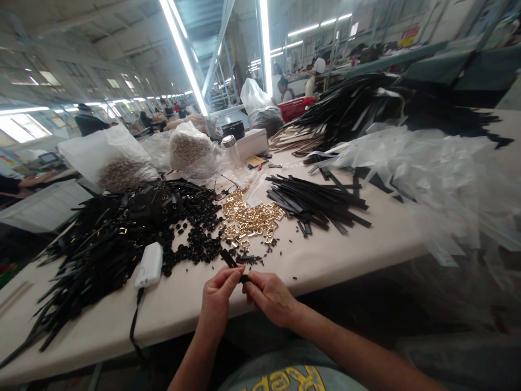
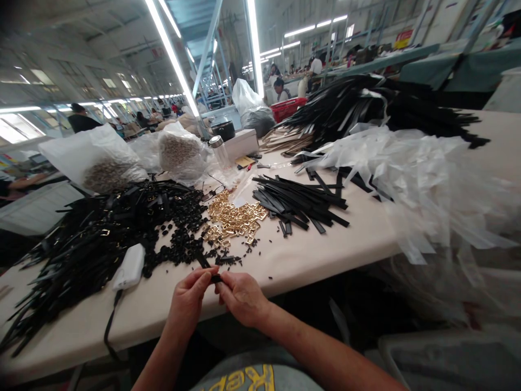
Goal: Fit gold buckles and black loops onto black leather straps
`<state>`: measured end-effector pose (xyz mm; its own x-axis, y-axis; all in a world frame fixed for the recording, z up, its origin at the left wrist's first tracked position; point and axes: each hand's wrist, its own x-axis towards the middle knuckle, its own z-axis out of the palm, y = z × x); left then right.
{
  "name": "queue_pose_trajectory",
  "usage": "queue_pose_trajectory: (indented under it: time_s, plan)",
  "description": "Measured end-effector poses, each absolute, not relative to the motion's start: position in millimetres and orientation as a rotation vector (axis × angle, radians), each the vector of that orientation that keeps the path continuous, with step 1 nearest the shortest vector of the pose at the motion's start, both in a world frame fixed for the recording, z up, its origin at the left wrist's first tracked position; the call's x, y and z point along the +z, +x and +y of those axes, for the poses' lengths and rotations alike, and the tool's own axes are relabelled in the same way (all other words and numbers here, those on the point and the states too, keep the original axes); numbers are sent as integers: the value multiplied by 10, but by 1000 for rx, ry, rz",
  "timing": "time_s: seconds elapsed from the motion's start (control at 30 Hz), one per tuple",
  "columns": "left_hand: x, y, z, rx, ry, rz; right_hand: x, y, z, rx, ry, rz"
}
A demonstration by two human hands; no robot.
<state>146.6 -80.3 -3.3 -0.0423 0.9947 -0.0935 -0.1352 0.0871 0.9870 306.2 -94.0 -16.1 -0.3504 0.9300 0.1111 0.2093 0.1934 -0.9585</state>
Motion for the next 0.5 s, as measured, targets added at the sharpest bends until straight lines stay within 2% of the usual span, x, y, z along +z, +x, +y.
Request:
queue_pose_trajectory:
  time_s: [0.2, 0.5]
  plan:
    - [-43, 1505, -822, 1381, 1150, 1308, -104, 3064, -977, 1193, -1077, -1742]
    - [-41, 1630, -804, 1379, 697, 955, -145, 3082, -979, 1152, -1053, -1736]
